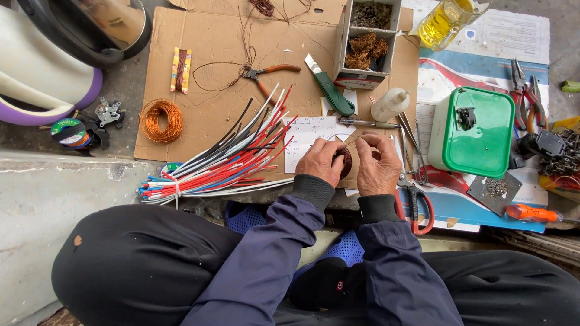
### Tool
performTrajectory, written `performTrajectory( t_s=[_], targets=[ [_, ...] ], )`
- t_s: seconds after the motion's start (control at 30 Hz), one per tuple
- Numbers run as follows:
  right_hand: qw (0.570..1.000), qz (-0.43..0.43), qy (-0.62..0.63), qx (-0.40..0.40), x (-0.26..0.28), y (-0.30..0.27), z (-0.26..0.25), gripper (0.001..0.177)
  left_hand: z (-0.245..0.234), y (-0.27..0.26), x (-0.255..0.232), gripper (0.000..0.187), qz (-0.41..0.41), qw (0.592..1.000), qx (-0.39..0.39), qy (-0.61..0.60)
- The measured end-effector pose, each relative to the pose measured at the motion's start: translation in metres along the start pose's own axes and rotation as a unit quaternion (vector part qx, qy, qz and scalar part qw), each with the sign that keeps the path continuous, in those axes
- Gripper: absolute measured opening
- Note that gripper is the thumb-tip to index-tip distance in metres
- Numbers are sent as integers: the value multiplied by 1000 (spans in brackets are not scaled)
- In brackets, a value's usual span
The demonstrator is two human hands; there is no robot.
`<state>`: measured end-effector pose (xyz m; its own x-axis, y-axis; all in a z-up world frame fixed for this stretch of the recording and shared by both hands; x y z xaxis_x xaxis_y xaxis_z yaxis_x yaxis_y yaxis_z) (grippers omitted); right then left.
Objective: A person is preparing and soldering multiple colored wires to a copper wire coil on a makeshift workbench.
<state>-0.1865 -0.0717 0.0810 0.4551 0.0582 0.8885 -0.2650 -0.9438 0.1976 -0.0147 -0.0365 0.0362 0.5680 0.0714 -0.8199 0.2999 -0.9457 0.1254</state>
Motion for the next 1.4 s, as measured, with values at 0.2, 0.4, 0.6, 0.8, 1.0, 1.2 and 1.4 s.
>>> performTrajectory(
  t_s=[0.2,0.4,0.6,0.8,1.0,1.2,1.4],
  targets=[
    [998,48,49,3,-4,-6,-2,9,-2,12,0,23,-47,997,56,-2],
    [996,40,76,17,6,-10,-5,9,17,36,13,21,-54,984,159,53],
    [997,-4,76,22,19,-6,-3,12,16,55,11,17,-98,960,248,90],
    [997,16,70,10,-3,4,3,12,8,64,11,12,-110,960,246,80],
    [997,5,73,17,13,6,8,13,13,69,13,13,-115,961,248,52],
    [997,8,70,10,11,3,-2,12,6,75,-4,21,-92,959,265,48],
    [998,6,66,5,13,-3,-8,11,14,76,-5,21,-90,954,278,63]
  ],
)
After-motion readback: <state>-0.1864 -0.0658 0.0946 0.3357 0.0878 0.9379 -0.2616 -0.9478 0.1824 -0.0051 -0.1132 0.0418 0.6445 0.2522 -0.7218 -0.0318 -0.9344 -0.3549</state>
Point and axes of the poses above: each hand's wrist, its own y-axis towards the middle knuckle, its own z-axis out of the palm, x = y × z, the point moved 10 cm from there along y, towards the middle knuckle, and after that the axes turned 8 degrees about -x, right-handed, at the moved point
